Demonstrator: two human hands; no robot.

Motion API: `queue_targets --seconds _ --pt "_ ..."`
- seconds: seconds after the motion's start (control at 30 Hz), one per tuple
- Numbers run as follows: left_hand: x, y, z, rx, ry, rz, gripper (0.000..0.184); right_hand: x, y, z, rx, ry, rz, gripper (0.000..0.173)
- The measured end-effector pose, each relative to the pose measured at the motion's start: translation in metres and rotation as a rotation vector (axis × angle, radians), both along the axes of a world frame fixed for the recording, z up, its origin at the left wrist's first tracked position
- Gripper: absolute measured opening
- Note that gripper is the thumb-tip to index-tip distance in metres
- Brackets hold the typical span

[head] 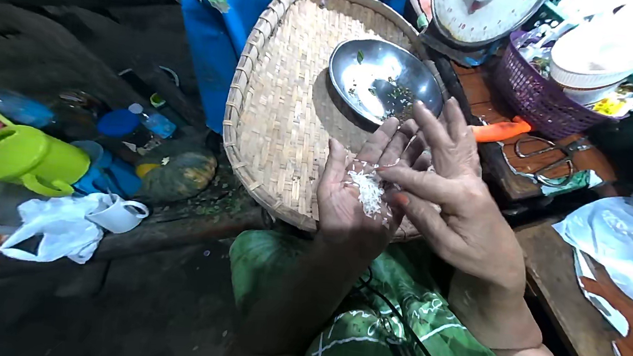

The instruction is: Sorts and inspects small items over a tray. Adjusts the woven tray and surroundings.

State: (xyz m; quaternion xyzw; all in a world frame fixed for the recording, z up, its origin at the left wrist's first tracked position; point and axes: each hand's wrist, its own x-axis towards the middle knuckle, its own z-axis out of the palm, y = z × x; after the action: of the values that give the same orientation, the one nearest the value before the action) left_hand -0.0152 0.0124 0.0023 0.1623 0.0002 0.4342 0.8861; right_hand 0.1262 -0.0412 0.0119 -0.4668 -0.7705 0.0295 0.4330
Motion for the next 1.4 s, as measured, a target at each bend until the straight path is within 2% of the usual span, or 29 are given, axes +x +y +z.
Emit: queue_targets --seconds 0.07,0.13,0.23,0.33,0.4,0.5,0.6,0.77,0.83,0.9,0.97,1.03,1.17,1.23,1.4 --pt "-0.001 -0.002 0.003 -0.042 0.003 -0.014 0.077 -0.008 0.003 -0.006 -0.011 -0.051 0.034 0.03" --pt "-0.003 -0.001 -0.003 0.017 -0.023 -0.017 0.071 -0.012 0.007 -0.01 -0.013 -0.078 0.059 0.029" --pt "-0.002 -0.002 -0.002 0.025 -0.006 0.029 0.069 -0.011 0.008 -0.008 0.004 0.04 0.004 0.03" --pt "0.003 0.0 0.002 -0.009 0.016 0.103 0.075 -0.012 0.015 -0.008 0.101 0.49 0.041 0.029" --pt "0.006 0.003 0.003 -0.036 0.019 0.154 0.077 -0.02 0.02 -0.013 0.125 0.863 0.134 0.037" --pt "0.01 0.005 0.005 -0.027 0.036 0.264 0.076 -0.038 0.022 -0.019 -0.064 1.274 0.23 0.048" --pt "0.014 0.006 0.007 0.095 0.063 0.372 0.076 -0.055 0.021 -0.024 -0.326 1.481 0.293 0.052" --pt "0.02 0.001 0.01 0.53 0.455 0.635 0.071 -0.063 0.015 -0.024 -0.554 1.69 0.345 0.061" --pt "0.022 -0.001 0.009 0.667 0.59 0.685 0.07 -0.057 0.017 -0.022 -0.578 1.759 0.446 0.064" --pt "0.022 -0.002 0.008 0.771 0.662 0.691 0.074 -0.055 0.019 -0.021 -0.596 1.83 0.439 0.06" --pt "0.022 0.0 0.008 0.834 0.654 0.67 0.081 -0.054 0.02 -0.022 -0.635 1.894 0.421 0.058" --pt "0.022 0.001 0.008 0.852 0.555 0.641 0.085 -0.053 0.021 -0.023 -0.659 1.909 0.432 0.057" --pt "0.022 0.0 0.01 0.843 0.425 0.7 0.085 -0.049 0.022 -0.029 -0.674 1.917 0.638 0.06" --pt "0.022 -0.001 0.011 0.867 0.428 0.742 0.085 -0.048 0.023 -0.027 -0.678 1.937 0.7 0.061" --pt "0.021 -0.002 0.013 0.951 0.484 0.783 0.088 -0.044 0.023 -0.024 -0.656 1.974 0.684 0.067"
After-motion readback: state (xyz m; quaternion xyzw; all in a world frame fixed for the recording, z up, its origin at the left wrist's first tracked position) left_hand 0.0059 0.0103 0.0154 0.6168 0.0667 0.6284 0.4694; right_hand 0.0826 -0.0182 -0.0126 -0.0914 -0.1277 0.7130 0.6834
